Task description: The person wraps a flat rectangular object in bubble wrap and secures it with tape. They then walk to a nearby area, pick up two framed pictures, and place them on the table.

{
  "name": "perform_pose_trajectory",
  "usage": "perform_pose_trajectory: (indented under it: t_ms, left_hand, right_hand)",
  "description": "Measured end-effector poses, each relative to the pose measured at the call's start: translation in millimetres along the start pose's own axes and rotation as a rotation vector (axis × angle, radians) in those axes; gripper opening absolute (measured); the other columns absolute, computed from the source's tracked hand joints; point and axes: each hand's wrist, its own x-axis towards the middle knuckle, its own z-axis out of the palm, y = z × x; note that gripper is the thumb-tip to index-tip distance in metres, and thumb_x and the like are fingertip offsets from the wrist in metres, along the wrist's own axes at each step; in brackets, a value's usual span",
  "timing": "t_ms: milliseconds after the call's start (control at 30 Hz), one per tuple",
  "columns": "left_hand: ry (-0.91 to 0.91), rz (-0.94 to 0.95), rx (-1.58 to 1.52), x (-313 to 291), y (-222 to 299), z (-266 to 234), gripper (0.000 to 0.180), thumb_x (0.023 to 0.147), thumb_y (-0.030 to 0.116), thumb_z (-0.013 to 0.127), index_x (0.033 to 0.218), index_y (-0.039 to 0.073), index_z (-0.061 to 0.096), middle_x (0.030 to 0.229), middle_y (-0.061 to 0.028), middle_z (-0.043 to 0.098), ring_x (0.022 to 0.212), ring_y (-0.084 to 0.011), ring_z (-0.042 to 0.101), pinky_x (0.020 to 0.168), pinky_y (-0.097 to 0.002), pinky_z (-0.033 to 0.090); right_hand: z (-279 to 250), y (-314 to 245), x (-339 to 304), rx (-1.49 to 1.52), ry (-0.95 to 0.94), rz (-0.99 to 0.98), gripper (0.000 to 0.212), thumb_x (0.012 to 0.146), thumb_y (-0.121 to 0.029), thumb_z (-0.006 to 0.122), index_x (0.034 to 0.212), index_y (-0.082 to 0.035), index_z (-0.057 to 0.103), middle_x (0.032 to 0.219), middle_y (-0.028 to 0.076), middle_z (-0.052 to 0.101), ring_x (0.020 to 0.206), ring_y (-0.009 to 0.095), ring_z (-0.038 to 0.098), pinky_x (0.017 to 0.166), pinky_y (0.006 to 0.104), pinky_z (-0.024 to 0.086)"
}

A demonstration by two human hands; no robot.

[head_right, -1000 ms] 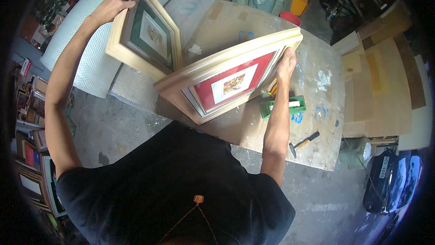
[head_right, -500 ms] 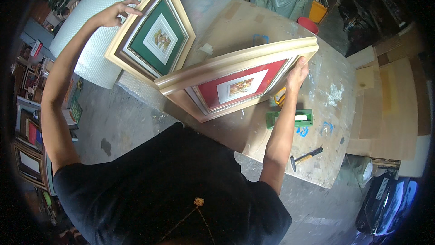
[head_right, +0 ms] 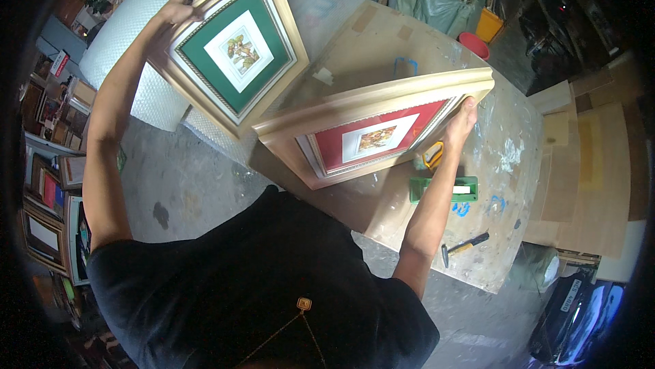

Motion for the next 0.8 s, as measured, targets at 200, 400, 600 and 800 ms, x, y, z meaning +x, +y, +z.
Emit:
perform_pose_trajectory:
  t_ms: [200,400,600,800]
  left_hand:
    - [-0.128,0.262,-0.029,19.1,-22.0,-8.2,0.05,0.067,-0.009,0.067,0.115,0.005,0.062,0.089,-0.0136,0.069,0.085,-0.0204,0.066,0.079,-0.0318,0.051]
    - [-0.137,0.299,-0.083,23.6,-44.9,-6.1,0.053,0.068,-0.01,0.065,0.118,0.005,0.059,0.098,-0.011,0.067,0.094,-0.0214,0.062,0.086,-0.0329,0.048]
    - [-0.113,0.354,-0.028,30.2,-82.1,-2.7,0.056,0.072,-0.004,0.069,0.125,0.008,0.056,0.1,-0.0122,0.067,0.093,-0.0208,0.063,0.086,-0.0323,0.048]
    - [-0.084,0.317,-0.038,41.9,-74.9,-6.8,0.057,0.073,-0.004,0.069,0.127,0.008,0.055,0.099,-0.0138,0.068,0.091,-0.0193,0.065,0.085,-0.0321,0.048]
  right_hand:
    - [-5.9,6.9,6.2,-0.014,0.101,-0.014,0.068,0.098,-0.054,0.04,0.126,0.007,0.049,0.12,0.014,0.058,0.109,0.02,0.052,0.097,0.0339,0.039]
    - [-15.6,8.9,5.3,0.01,0.153,0.035,0.065,0.1,-0.05,0.037,0.132,0.007,0.044,0.127,0.014,0.053,0.115,0.021,0.049,0.1,0.0334,0.036]
    - [-21.0,18.0,12.6,0.088,0.15,0.072,0.067,0.099,-0.052,0.038,0.134,0.005,0.041,0.129,0.013,0.051,0.115,0.022,0.049,0.1,0.0343,0.037]
    - [-57.2,40.5,24.8,-0.025,0.114,0.094,0.066,0.098,-0.053,0.039,0.13,0.005,0.045,0.123,0.012,0.055,0.113,0.021,0.051,0.096,0.0342,0.039]
